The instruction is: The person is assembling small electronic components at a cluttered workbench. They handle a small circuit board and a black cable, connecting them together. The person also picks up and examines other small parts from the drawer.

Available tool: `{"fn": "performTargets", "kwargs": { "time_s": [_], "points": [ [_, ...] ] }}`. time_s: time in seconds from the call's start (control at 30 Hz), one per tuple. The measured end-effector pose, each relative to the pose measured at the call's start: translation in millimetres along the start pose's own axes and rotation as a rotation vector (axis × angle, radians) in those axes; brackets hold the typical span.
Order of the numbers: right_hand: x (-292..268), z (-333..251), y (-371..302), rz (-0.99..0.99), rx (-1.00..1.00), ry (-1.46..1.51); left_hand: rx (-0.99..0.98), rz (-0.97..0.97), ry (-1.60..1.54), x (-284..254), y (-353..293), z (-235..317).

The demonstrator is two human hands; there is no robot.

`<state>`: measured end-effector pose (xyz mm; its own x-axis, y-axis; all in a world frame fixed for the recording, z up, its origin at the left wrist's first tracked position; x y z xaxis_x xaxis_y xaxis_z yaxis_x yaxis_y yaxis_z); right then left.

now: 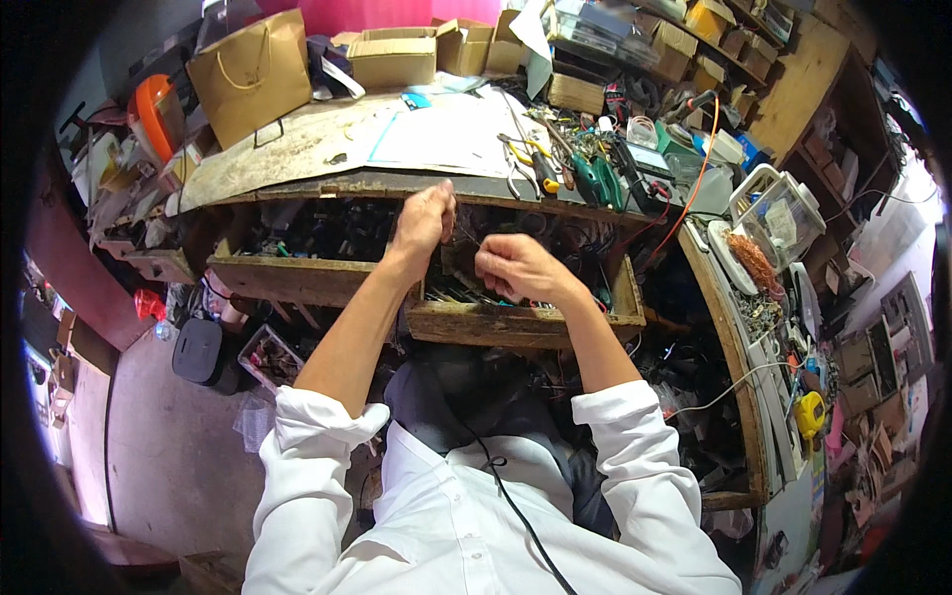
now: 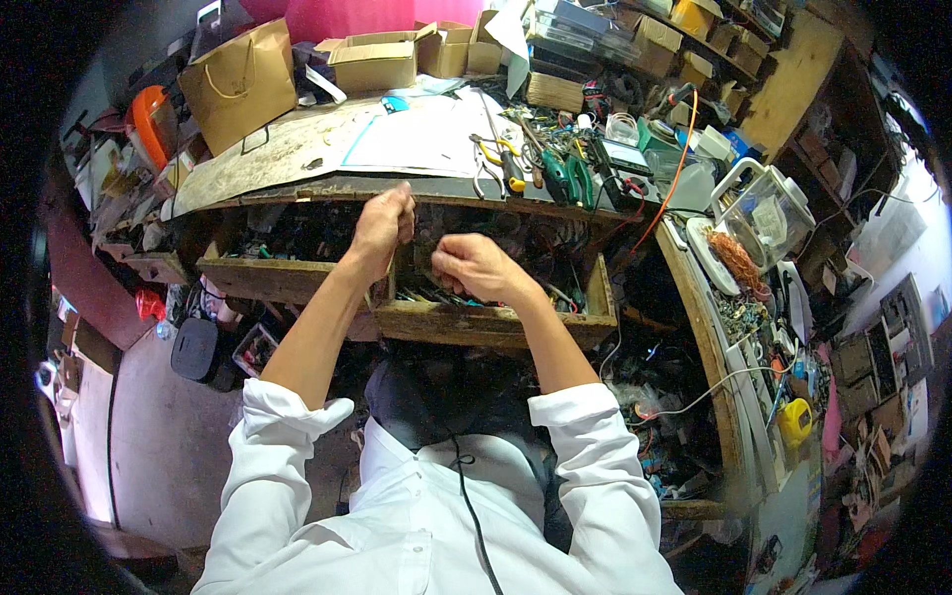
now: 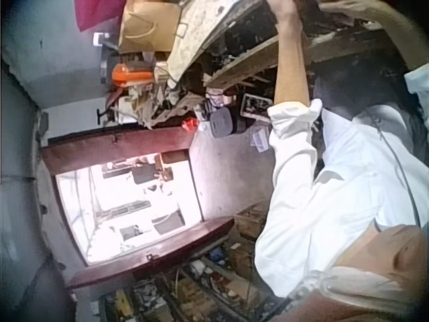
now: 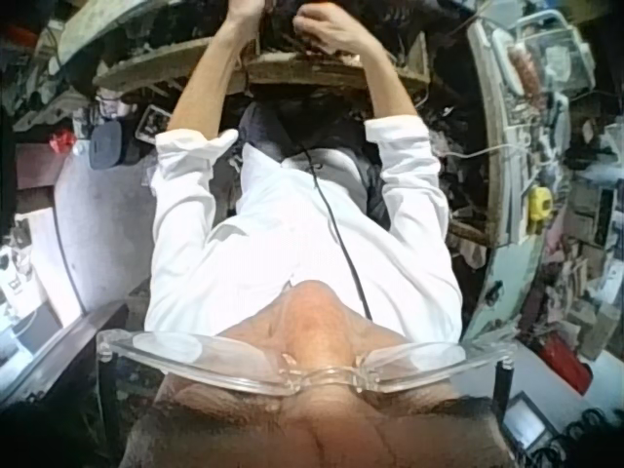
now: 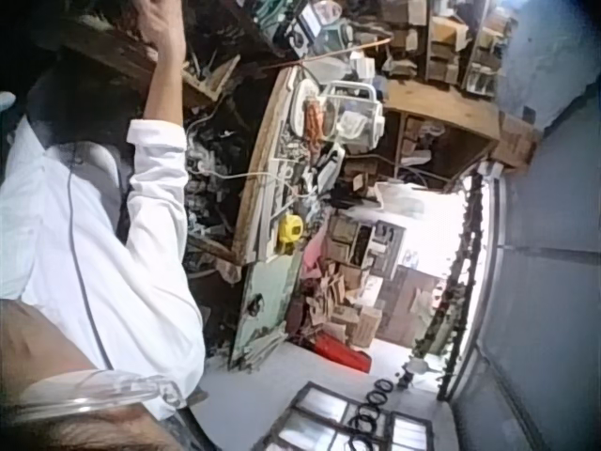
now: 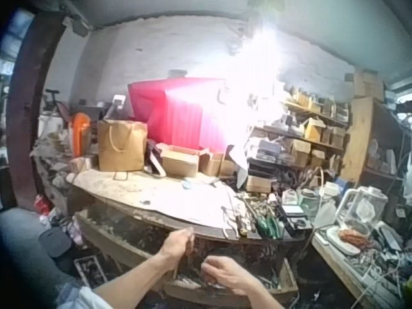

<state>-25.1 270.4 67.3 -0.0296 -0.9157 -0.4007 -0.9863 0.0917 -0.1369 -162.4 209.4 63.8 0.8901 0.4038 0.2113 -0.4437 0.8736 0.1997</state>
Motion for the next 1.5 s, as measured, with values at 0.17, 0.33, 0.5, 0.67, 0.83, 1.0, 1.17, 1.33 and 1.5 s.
{"fn": "performTargets", "kwargs": {
  "time_s": [0.17,0.33,0.5,0.67,0.83,1.0,1.17,1.33,1.5],
  "points": [
    [-35,-47,12,0.184,-0.291,0.03,-0.232,-0.252,-0.134,44,-22,-49],
    [-54,-4,20,0.23,-0.219,0.568,-0.149,-0.308,-0.356,64,-30,-14],
    [3,35,9,-0.035,-0.091,0.261,-0.006,-0.169,-0.542,41,-9,18],
    [9,19,9,0.008,-0.019,-0.03,0.098,0.006,-0.256,-2,3,18],
    [-20,-35,17,0.141,-0.303,-0.026,-0.165,-0.09,-0.104,20,-12,-42],
    [-51,-18,26,0.23,-0.286,0.207,-0.277,-0.194,-0.428,64,-37,-34],
    [-38,29,13,0.205,-0.202,0.786,-0.275,-0.247,-0.398,55,-29,-12],
    [-6,55,6,0.058,-0.063,0.351,-0.139,-0.176,-0.479,40,-10,12],
    [12,46,16,-0.043,-0.131,-0.08,-0.018,-0.086,-0.429,31,5,37]
  ]
}}
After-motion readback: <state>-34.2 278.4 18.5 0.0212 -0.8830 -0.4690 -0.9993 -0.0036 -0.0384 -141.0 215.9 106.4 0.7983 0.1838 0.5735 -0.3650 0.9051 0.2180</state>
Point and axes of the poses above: each hand's wrist, its own y-axis towards the middle knuckle, its own x-axis out of the palm, z = x × y, the point moved 8 cm from there along y, towards the middle knuckle, and after that the axes turned 8 degrees about -z, right-handed, at the moved point
